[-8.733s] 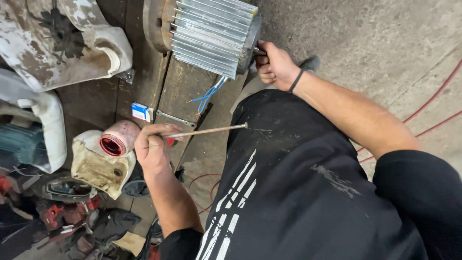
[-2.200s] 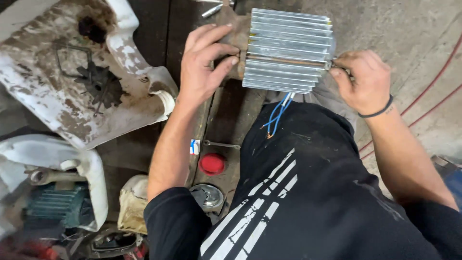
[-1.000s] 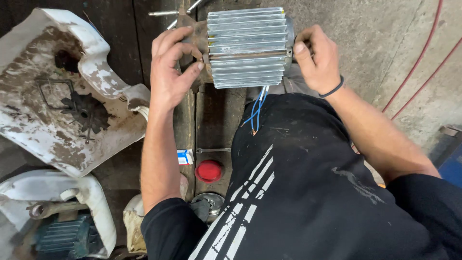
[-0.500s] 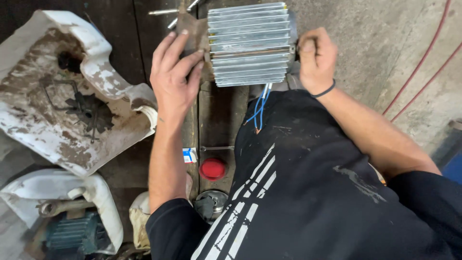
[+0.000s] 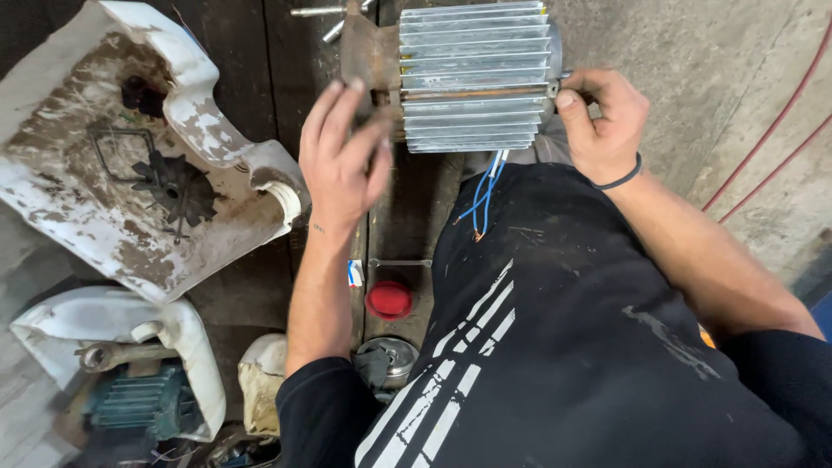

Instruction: Disassembling an electric motor using a T-handle wrench and a hammer on a workbench

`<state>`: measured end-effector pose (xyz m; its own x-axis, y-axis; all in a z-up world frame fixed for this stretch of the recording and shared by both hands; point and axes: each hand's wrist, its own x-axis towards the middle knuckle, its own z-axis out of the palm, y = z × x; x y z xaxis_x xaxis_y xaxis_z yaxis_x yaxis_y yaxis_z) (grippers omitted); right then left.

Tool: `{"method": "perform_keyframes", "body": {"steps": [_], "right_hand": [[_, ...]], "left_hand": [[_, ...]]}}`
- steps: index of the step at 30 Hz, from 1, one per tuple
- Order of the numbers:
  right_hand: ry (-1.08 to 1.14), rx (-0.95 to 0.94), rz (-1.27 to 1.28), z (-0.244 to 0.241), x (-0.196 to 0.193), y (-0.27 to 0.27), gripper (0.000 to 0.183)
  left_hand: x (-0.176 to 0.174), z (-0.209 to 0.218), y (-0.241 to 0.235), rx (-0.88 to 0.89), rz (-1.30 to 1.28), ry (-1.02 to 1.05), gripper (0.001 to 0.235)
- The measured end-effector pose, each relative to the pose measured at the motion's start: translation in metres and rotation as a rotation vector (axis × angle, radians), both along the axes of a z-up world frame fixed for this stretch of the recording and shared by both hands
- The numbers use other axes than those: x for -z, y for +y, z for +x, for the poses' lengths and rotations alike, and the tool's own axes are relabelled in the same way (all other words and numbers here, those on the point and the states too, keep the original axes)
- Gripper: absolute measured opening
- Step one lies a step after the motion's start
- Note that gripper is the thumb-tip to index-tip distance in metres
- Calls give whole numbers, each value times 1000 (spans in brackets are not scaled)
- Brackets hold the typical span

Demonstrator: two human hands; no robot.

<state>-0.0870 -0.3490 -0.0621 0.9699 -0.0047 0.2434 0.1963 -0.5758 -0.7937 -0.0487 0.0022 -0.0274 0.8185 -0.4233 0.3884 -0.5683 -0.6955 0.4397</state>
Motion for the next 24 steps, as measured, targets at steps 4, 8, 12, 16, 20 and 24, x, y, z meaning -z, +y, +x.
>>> {"method": "perform_keyframes", "body": {"steps": [4, 8, 12, 16, 20, 24], "right_hand": [[7, -8, 8, 1, -2, 1, 36], [10, 9, 23, 1, -2, 4, 40], [22, 9, 28, 1, -5, 5, 36], [3, 0, 30, 2, -2, 4, 43], [15, 6, 30, 2, -4, 4, 43], [15, 21, 8, 1, -3, 5, 43]], "left_hand": [[-11, -6, -10, -38, -133, 5, 29], [-10, -6, -8, -103, 186, 110, 59], [-4, -12, -4, -4, 55, -82, 28], [14, -21, -4, -149, 165, 183, 70], [8, -18, -7, -85, 202, 108, 59], [12, -29, -9, -95, 143, 51, 54]]}}
